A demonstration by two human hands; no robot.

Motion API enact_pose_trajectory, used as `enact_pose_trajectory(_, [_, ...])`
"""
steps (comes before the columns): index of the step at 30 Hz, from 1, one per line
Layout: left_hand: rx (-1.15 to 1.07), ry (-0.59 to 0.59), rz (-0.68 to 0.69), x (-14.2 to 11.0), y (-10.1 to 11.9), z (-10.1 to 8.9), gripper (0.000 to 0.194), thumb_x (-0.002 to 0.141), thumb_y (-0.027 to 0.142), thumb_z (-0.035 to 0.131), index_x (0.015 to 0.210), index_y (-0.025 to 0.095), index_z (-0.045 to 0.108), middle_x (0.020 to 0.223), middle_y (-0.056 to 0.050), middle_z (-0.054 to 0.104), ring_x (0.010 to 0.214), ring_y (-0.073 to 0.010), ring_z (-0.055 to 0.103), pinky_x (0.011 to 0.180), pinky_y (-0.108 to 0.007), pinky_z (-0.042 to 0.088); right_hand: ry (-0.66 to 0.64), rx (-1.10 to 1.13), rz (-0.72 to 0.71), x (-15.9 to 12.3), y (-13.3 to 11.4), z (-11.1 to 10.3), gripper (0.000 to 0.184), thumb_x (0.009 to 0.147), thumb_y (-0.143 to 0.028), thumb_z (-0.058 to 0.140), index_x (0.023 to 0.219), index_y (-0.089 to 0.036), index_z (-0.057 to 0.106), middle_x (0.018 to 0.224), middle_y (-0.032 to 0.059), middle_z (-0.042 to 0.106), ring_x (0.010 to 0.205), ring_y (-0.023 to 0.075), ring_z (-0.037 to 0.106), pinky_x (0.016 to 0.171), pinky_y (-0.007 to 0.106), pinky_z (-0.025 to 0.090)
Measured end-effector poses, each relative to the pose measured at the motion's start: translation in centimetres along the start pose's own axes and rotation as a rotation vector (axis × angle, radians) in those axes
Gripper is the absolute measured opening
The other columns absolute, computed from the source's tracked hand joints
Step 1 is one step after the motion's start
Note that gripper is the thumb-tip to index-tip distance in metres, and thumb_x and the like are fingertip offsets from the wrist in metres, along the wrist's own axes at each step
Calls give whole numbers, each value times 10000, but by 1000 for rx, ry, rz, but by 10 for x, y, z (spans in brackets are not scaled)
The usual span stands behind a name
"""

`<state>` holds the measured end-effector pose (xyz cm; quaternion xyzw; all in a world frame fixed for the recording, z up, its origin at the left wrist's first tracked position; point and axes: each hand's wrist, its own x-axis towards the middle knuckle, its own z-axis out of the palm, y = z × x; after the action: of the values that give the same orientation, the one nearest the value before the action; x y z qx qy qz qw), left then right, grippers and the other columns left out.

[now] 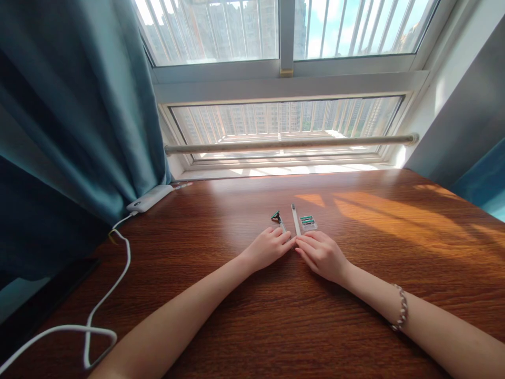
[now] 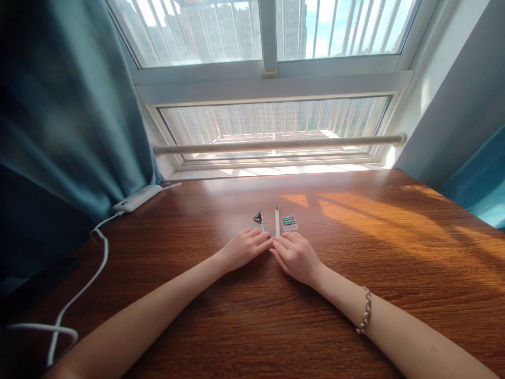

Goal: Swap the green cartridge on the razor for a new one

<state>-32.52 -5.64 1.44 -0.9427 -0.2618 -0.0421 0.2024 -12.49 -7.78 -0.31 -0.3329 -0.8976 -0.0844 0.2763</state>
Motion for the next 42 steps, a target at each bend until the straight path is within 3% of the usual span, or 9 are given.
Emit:
enact_pose_trajectory(13, [-5, 1, -1, 0, 0, 2, 246, 901, 213, 351, 1106, 175, 480, 1032, -64, 540, 838, -170, 482, 689, -299, 369, -59, 26, -6, 1, 0, 1, 212, 882, -197, 387, 917, -128, 584, 898, 96, 636, 882, 210, 537, 794, 346, 429])
enact_pose_trajectory(23, [-22, -10, 5, 0, 0, 0, 277, 905, 199, 334, 1150, 174, 461, 1049, -82, 541, 864, -167, 491, 727, -295, 380, -12, 89, 40, 2, 3, 3, 210, 881, -205, 387, 963, -160, 575, 886, 90, 635, 858, 196, 560, 769, 331, 443])
enact_pose_trajectory(28, [-44, -11, 8, 0, 0, 0, 296, 912, 208, 311, 1176, 189, 444, 1071, -69, 537, 878, -168, 489, 735, -296, 389, 13, 57, 191, 0, 7, 4, 264, 871, -231, 415, 1086, -131, 529, 967, 93, 625, 889, 203, 543, 805, 336, 423])
enact_pose_trajectory(32, [-57, -15, 9, -1, 0, 0, 327, 917, 209, 299, 1227, 208, 403, 1062, -66, 540, 887, -160, 489, 754, -290, 391, 68, -40, 344, -1, 10, 5, 268, 849, -270, 452, 1055, -130, 552, 939, 108, 622, 907, 229, 531, 826, 365, 395])
enact_pose_trajectory(42, [-60, -5, 21, -1, 0, 0, 330, 911, 204, 317, 1229, 215, 409, 1066, -71, 541, 898, -161, 492, 762, -286, 388, 16, -22, 312, 1, 9, 5, 234, 860, -210, 411, 1045, -145, 538, 926, 109, 619, 918, 225, 535, 815, 352, 396])
